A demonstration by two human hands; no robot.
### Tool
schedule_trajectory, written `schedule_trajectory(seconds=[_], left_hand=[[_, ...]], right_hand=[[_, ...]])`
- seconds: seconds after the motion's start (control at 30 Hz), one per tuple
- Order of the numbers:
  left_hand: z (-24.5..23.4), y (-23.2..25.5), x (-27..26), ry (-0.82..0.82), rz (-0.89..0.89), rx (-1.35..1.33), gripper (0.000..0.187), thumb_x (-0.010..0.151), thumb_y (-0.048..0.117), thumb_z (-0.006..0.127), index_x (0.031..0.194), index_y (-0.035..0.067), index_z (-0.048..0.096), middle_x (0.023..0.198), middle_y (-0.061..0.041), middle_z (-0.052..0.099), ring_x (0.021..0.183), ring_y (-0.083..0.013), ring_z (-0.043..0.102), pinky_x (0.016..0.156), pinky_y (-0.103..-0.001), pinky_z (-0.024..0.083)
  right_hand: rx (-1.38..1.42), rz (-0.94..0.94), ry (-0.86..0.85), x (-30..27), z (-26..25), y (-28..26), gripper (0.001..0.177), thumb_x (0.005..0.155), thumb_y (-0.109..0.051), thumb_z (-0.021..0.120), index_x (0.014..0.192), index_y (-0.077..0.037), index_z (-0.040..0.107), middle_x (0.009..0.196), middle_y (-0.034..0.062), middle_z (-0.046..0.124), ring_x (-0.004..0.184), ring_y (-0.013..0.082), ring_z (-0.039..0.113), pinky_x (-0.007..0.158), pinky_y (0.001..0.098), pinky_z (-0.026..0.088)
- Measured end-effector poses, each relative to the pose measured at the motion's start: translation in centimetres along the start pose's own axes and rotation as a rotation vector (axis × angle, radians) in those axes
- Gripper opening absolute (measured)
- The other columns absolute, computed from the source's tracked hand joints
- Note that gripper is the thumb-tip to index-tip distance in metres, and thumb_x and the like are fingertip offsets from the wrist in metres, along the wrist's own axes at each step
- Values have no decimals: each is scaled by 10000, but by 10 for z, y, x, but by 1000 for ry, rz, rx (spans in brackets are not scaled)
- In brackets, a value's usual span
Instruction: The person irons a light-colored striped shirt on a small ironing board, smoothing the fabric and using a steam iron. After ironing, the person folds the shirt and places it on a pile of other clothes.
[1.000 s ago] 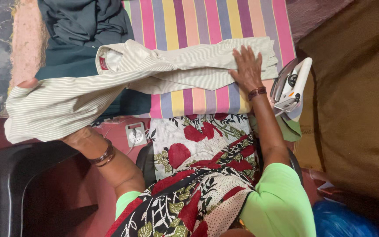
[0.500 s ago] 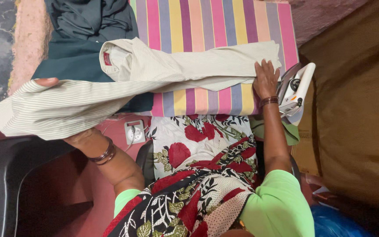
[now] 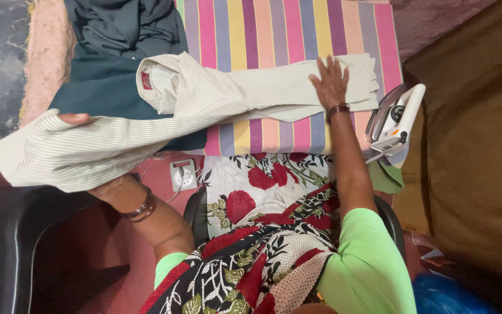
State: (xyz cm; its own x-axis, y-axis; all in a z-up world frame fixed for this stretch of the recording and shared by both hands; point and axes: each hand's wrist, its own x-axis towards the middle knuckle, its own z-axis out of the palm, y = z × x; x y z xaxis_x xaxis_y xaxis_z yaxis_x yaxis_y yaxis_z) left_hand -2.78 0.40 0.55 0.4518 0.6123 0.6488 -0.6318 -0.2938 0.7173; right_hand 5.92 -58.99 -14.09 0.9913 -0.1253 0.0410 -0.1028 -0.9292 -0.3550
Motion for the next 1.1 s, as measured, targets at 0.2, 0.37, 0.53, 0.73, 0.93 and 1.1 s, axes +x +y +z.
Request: schedule_trajectory(seconds=[0.2, 0.37, 0.53, 0.73, 0.93, 1.1], left_hand=[[34, 31, -25, -146, -40, -107, 394, 952, 252, 719, 1277, 42, 639, 1219, -165, 706, 1087, -278, 685, 951, -371, 560], [59, 60, -58, -376, -132, -214, 402, 946, 257, 722, 1279, 48, 642, 1223, -163, 707, 1097, -278, 685, 958, -371, 556], [76, 65, -103, -692, -305, -311, 409, 940, 263, 725, 1282, 53, 644, 1227, -160, 708, 1107, -279, 685, 965, -372, 553], [99, 49, -149, -1223, -424, -346, 417, 933, 269, 729, 1285, 60, 648, 1232, -157, 710, 1118, -279, 685, 973, -373, 549], [134, 39, -218, -1742, -327, -358, 426, 926, 275, 732, 1288, 67, 651, 1237, -154, 711, 1129, -280, 684, 982, -374, 545], [141, 30, -262, -1921, -123, -335, 433, 920, 280, 735, 1291, 72, 654, 1241, -151, 712, 1139, -280, 684, 989, -375, 542]], right_hand=[[119, -21, 163, -8, -4, -17, 583, 964, -273, 659, 1485, -80, 480, 1589, 187, 396, 1493, 362, 285, 1225, 541, 172], [603, -185, 194, -93, -23, -128, 415, 998, -153, 652, 1409, -110, 608, 1438, 127, 589, 1271, 246, 601, 1122, 434, 497], [905, -427, 196, -189, -80, -209, 509, 965, -279, 741, 1406, -66, 602, 1329, 133, 637, 1135, 216, 664, 1041, 371, 584], [1269, -490, -46, -212, -137, -217, 1049, 950, -725, 638, 1629, -25, 252, 1575, 203, 519, 1480, 294, 524, 1266, 411, 413], [1358, -370, -398, -221, -147, -199, 1245, 841, -875, 553, 1659, -6, 197, 1398, 255, 605, 1324, 291, 584, 1150, 378, 434], [1466, -345, -339, -233, -147, -190, 1106, 849, -540, 796, 1633, -14, 221, 1446, 232, 597, 1370, 259, 571, 1195, 360, 415]])
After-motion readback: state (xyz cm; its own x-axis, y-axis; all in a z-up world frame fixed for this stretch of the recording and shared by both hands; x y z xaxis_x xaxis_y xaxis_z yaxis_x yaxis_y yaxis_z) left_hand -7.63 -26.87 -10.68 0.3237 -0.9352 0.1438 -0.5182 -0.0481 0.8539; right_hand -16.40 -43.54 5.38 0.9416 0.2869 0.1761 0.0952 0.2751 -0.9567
